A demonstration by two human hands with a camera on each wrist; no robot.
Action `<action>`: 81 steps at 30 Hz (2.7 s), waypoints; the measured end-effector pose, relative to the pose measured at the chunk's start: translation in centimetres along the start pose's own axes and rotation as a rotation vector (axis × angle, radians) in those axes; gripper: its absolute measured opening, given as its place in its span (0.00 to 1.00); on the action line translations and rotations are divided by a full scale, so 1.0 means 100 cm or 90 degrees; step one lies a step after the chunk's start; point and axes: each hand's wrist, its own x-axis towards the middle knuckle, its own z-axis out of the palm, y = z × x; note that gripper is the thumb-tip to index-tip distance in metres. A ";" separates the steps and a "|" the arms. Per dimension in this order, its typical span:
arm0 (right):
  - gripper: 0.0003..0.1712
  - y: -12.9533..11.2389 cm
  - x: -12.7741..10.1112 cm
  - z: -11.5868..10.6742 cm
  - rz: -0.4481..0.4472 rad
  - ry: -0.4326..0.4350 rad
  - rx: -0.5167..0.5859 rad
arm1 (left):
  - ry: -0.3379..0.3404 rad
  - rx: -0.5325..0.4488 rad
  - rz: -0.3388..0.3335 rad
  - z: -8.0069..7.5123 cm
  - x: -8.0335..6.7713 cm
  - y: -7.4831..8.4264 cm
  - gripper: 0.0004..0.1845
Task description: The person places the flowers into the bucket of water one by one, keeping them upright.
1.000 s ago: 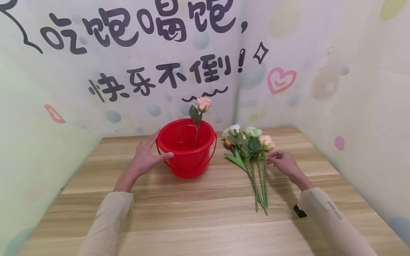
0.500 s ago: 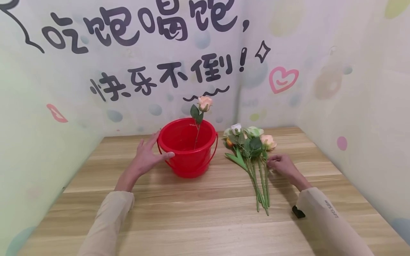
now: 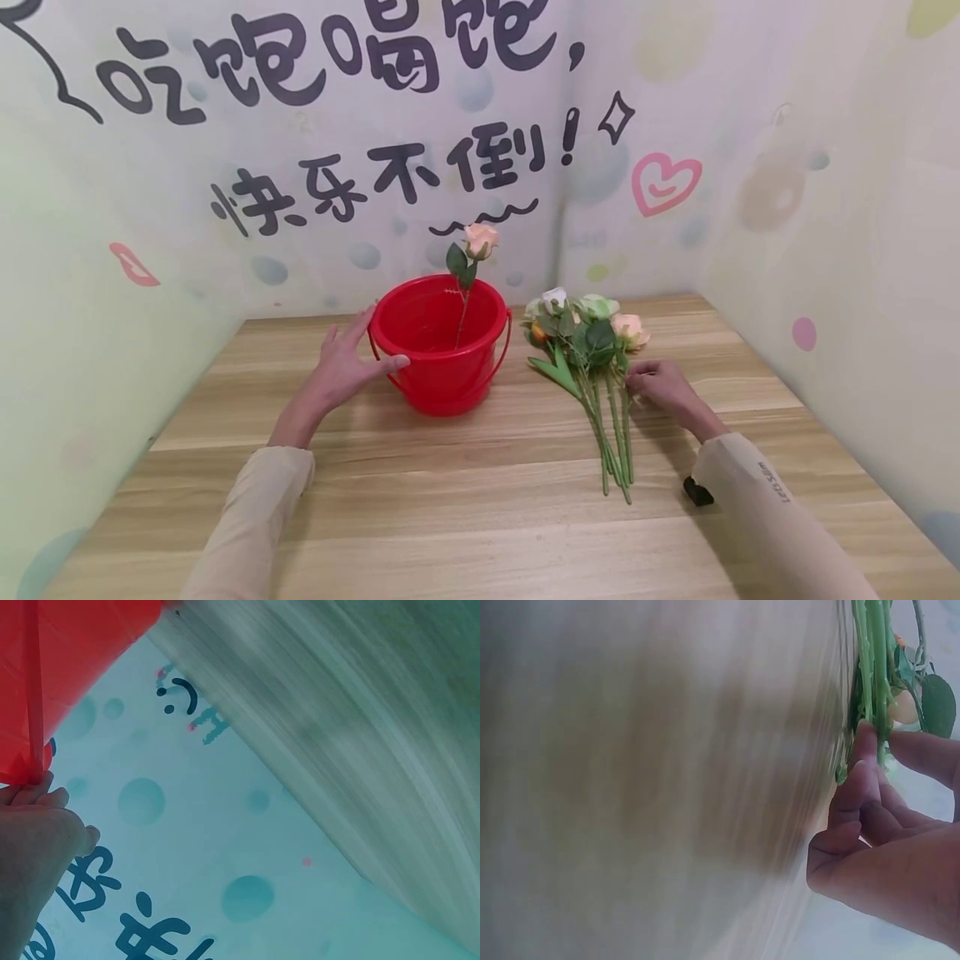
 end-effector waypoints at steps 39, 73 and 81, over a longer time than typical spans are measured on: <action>0.24 -0.020 -0.013 -0.023 -0.061 0.103 0.051 | 0.001 0.001 -0.008 -0.001 -0.001 0.001 0.64; 0.16 -0.139 0.002 0.062 -0.262 0.201 0.293 | 0.006 -0.009 -0.005 -0.002 -0.003 0.002 0.63; 0.12 -0.168 0.014 0.078 -0.267 0.203 0.345 | 0.010 -0.007 -0.018 0.000 -0.005 0.000 0.63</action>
